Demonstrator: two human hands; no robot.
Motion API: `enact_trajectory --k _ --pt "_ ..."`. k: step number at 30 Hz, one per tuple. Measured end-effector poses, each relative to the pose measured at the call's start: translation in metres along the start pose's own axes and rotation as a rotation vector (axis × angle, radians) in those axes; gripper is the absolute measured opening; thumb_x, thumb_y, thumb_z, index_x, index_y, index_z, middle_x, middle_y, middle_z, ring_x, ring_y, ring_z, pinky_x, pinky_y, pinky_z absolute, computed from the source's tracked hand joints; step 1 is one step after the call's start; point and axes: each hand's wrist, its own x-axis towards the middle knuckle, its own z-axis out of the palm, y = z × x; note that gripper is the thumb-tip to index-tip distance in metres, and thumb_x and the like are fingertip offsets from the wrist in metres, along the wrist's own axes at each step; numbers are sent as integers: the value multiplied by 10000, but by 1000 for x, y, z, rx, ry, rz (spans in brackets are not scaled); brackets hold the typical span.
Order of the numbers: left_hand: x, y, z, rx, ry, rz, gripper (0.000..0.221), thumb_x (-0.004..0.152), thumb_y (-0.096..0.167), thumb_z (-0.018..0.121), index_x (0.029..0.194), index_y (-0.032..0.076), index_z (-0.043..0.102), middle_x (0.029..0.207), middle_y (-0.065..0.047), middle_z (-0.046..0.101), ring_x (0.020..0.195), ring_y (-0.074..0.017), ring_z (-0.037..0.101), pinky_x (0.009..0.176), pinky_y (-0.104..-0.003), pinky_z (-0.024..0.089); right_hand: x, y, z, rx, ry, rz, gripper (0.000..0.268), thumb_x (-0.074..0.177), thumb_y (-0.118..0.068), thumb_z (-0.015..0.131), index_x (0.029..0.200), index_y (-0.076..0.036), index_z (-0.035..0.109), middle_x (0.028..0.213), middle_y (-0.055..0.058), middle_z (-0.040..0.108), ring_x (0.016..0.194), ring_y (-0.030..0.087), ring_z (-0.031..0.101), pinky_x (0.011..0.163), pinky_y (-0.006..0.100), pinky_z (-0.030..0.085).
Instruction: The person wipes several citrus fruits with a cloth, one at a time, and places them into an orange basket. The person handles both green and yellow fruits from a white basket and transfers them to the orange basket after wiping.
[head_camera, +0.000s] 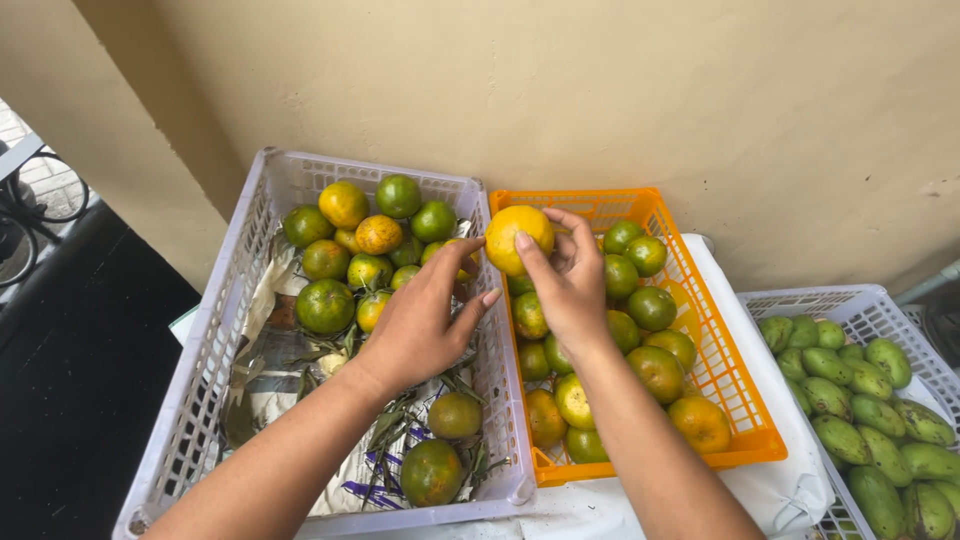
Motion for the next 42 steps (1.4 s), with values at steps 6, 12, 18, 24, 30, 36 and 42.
enact_trajectory --k 6,12,18,24,30,36,42 --pt "-1 -7 5 262 -203 -17 408 957 236 649 1328 83 570 1186 -166 571 940 -463 685 729 -565 566 25 -8 -52 -296 33 -19 527 917 -208 786 1329 18 547 1121 286 654 923 370 727 766 418 617" --pt "20 -4 26 369 -325 -11 416 966 280 637 1335 97 576 1276 -170 527 1153 -454 626 880 -556 550 49 31 -100 -564 168 7 525 787 -235 884 1223 -30 675 1055 199 697 828 311 749 664 373 612" --pt "69 -7 92 456 -355 2 504 1012 316 487 1452 70 485 1424 -167 496 1394 -381 432 1087 -577 382 60 61 -102 -861 87 69 522 837 -327 808 1284 -97 668 1176 151 680 956 332 730 840 486 596" --pt "106 -20 155 565 -458 -79 552 1023 383 436 1498 102 443 1537 -126 459 1487 -353 292 1180 -692 143 50 38 -92 -1007 96 29 379 985 -219 661 1331 -74 610 1222 172 688 1084 331 701 984 564 489" --pt "109 -20 155 564 -540 -51 541 1031 302 399 1553 163 418 1610 -78 415 1512 -321 286 1199 -668 135 54 66 -115 -1019 162 -23 238 992 -150 580 1204 -74 654 1087 126 717 965 309 731 849 527 554" --pt "99 -39 131 586 -486 -72 499 1005 345 472 1466 157 511 1596 -112 421 1501 -301 327 1205 -636 178 52 66 -108 -1049 134 -61 203 955 -229 611 1107 -129 700 1019 76 724 958 289 728 811 507 559" --pt "75 -55 85 534 -464 -123 464 1028 376 480 1438 165 529 1576 -109 428 1497 -281 356 1206 -570 228 51 92 -113 -1179 45 -6 257 924 -339 636 1107 -180 724 1058 66 707 1078 336 666 900 522 528"
